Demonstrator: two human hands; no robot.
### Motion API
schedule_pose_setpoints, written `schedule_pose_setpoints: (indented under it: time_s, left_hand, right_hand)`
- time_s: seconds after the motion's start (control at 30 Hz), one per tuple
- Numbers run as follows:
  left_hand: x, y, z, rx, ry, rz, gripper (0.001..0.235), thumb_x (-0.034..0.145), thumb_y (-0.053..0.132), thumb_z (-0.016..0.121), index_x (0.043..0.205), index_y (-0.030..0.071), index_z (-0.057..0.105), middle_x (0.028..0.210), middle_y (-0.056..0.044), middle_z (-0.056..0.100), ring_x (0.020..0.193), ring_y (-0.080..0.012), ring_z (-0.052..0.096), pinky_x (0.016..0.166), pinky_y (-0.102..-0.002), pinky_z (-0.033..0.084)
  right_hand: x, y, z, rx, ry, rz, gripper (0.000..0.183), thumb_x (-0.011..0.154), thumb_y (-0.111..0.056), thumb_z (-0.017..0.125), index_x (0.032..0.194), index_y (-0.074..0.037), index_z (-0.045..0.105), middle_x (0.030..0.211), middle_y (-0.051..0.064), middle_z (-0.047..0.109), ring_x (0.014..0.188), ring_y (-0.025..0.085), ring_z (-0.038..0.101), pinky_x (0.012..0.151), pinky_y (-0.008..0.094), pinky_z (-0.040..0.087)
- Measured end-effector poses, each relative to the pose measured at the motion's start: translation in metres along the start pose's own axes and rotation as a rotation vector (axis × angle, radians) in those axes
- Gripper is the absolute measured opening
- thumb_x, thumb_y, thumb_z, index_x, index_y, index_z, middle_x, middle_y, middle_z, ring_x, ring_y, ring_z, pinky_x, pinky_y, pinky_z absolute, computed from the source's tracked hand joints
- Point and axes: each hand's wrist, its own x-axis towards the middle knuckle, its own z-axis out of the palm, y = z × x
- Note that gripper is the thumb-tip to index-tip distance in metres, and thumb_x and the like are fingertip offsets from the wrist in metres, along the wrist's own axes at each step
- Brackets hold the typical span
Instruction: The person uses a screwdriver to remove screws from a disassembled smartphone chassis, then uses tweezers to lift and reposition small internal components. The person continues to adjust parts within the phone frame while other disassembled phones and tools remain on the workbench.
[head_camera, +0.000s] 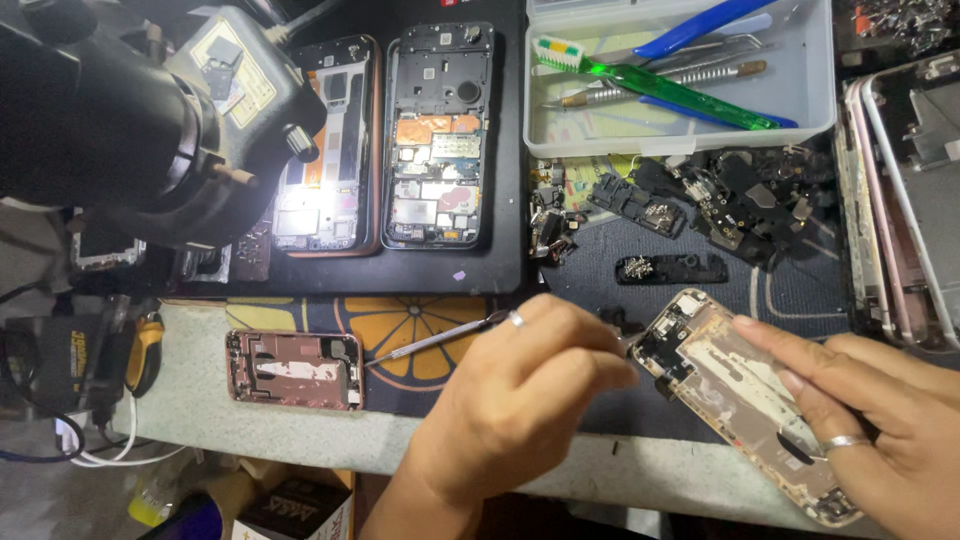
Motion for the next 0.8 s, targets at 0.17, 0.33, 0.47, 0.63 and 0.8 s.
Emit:
schedule_pose_setpoints:
  time_s: [0.17,0.33,0.47,0.63,0.8]
  left_hand:
    - [-0.002,0.004,0.01,0.126,0.048,-0.104,0.018,0.084,-0.001,0.079,0.098,0.001,0.068,0.084,-0.01,0.06,0.075,-0.0278,0.064,0.065,-0.038,0.052]
    - [-0.011,-0.004,0.019,0.131,0.096,-0.21,0.026,0.086,0.014,0.089,0.095,0.004,0.067,0.08,-0.007,0.062,0.069,-0.0231,0.064,0.059,-0.037,0.051]
    - [-0.01,-0.01,0.019,0.095,0.118,-0.184,0.023,0.089,0.011,0.089,0.097,0.006,0.068,0.079,-0.006,0.062,0.068,-0.0207,0.064,0.06,-0.035,0.05]
    - [-0.007,-0.005,0.011,0.028,0.165,-0.044,0.025,0.089,0.006,0.082,0.105,0.005,0.063,0.092,-0.009,0.063,0.082,-0.0261,0.065,0.067,-0.035,0.052]
    - [-0.011,-0.006,0.016,0.128,0.135,-0.156,0.031,0.08,0.016,0.091,0.101,0.004,0.071,0.077,-0.008,0.062,0.062,-0.0237,0.061,0.055,-0.037,0.048]
  right_hand:
    - [0.0,-0.003,0.002,0.122,0.055,-0.149,0.052,0.09,0.001,0.06,0.139,-0.015,0.068,0.082,0.002,0.069,0.066,0.008,0.066,0.061,0.025,0.051]
    - [-0.002,-0.012,0.003,-0.016,0.025,0.065,0.047,0.093,-0.005,0.067,0.136,-0.023,0.069,0.077,0.003,0.067,0.06,0.014,0.058,0.056,0.029,0.048]
    - [-0.003,-0.016,0.0,-0.01,0.033,0.05,0.046,0.093,-0.005,0.067,0.135,-0.024,0.068,0.075,0.002,0.066,0.056,0.012,0.058,0.054,0.029,0.047]
    - [0.001,-0.022,-0.002,0.015,0.067,-0.023,0.049,0.09,-0.002,0.064,0.135,-0.022,0.068,0.076,0.001,0.067,0.057,0.01,0.059,0.055,0.027,0.047]
    - [-0.001,-0.029,-0.005,-0.008,0.029,0.058,0.045,0.093,-0.006,0.066,0.133,-0.024,0.068,0.075,0.002,0.067,0.057,0.013,0.06,0.056,0.028,0.048]
